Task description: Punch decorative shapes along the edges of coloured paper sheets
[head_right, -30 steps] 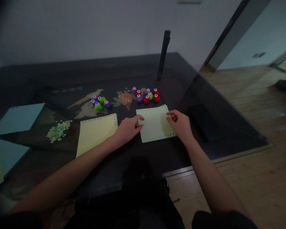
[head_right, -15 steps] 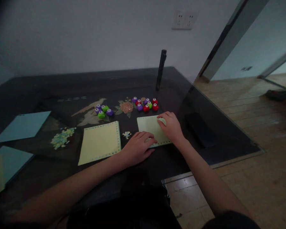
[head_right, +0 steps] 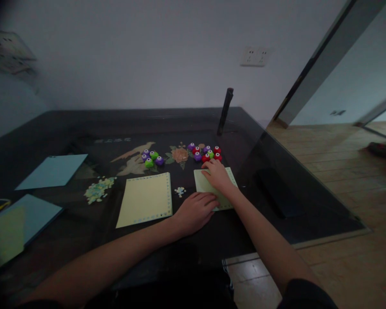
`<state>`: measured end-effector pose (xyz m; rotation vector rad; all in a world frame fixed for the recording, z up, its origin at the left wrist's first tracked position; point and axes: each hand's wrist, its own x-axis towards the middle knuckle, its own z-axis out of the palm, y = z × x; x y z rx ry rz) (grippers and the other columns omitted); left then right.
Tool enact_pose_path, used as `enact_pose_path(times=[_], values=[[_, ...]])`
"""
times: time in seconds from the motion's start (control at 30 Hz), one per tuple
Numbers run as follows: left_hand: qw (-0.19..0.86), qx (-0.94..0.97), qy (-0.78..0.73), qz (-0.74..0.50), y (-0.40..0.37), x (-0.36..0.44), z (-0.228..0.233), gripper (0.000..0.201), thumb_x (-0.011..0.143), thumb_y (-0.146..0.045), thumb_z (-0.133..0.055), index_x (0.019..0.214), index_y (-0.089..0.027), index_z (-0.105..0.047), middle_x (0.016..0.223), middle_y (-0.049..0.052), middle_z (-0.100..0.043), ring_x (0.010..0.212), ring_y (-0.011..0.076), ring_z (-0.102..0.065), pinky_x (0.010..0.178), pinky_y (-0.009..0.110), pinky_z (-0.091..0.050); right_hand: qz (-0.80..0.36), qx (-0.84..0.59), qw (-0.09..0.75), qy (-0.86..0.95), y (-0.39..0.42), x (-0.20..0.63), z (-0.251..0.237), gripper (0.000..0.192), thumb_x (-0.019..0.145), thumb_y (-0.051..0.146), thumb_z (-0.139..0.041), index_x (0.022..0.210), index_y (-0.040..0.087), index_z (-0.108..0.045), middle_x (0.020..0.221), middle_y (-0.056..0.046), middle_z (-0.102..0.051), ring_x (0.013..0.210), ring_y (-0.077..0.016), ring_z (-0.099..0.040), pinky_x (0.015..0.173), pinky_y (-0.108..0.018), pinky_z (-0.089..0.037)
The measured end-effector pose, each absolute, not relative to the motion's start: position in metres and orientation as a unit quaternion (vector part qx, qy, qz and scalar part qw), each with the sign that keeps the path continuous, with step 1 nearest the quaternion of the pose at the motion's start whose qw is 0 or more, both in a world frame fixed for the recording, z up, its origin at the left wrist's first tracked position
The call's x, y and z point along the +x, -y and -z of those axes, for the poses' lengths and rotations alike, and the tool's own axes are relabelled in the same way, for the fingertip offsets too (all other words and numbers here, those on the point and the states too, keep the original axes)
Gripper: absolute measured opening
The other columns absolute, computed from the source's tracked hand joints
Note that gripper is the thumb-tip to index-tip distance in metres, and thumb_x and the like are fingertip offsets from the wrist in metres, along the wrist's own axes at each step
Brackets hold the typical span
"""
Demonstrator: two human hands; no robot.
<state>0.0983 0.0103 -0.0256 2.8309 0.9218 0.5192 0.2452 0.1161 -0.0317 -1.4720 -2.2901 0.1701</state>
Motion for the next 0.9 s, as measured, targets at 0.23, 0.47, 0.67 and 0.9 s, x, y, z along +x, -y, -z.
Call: enact_pose_path(times=[0.23, 0.47, 0.67, 0.9], values=[[0.059, 0.934, -0.296, -0.190, -0.011, 0.099, 0.028, 0.023, 0.089, -0.016, -0.043, 0.108, -0.016, -0.056, 0.110, 0.007, -0.063, 0.109, 0.0188, -0.055, 0.091, 0.033, -0.043, -0.073, -0.518, 0.241, 0.817, -0.115, 0.244, 0.035, 0.012, 0.081, 0.022, -0.054, 0.087, 0.018, -0.064, 0.091, -0.009, -0.058, 0.093, -0.0241, -0.051, 0.084, -0.039, -0.042], [0.042, 0.938, -0.286, -0.191, -0.012, 0.100, 0.034, 0.024, 0.087, -0.017, -0.047, 0.109, -0.016, -0.057, 0.112, 0.007, -0.063, 0.111, 0.0183, -0.055, 0.093, 0.032, -0.042, -0.081, -0.517, 0.248, 0.815, -0.116, 0.246, 0.038, 0.012, 0.080, 0.021, -0.054, 0.086, 0.018, -0.065, 0.090, -0.009, -0.058, 0.091, -0.0236, -0.052, 0.084, -0.039, -0.042], [0.037, 0.942, -0.271, -0.195, -0.011, 0.095, 0.018, 0.024, 0.088, -0.022, -0.046, 0.108, -0.016, -0.058, 0.117, 0.007, -0.062, 0.111, 0.0194, -0.055, 0.094, 0.034, -0.042, -0.079, -0.513, 0.263, 0.813, -0.115, 0.248, 0.035, 0.015, 0.080, 0.021, -0.053, 0.089, 0.019, -0.064, 0.092, -0.009, -0.059, 0.094, -0.0243, -0.052, 0.085, -0.039, -0.041], [0.055, 0.887, -0.370, -0.270, -0.029, -0.003, -0.014, 0.026, 0.089, -0.017, -0.042, 0.108, -0.019, -0.059, 0.112, 0.006, -0.064, 0.105, 0.0179, -0.056, 0.091, 0.036, -0.045, -0.093, -0.476, 0.283, 0.827, -0.103, 0.231, 0.013, 0.014, 0.081, 0.023, -0.055, 0.090, 0.018, -0.064, 0.093, -0.009, -0.061, 0.095, -0.0243, -0.052, 0.087, -0.039, -0.040]])
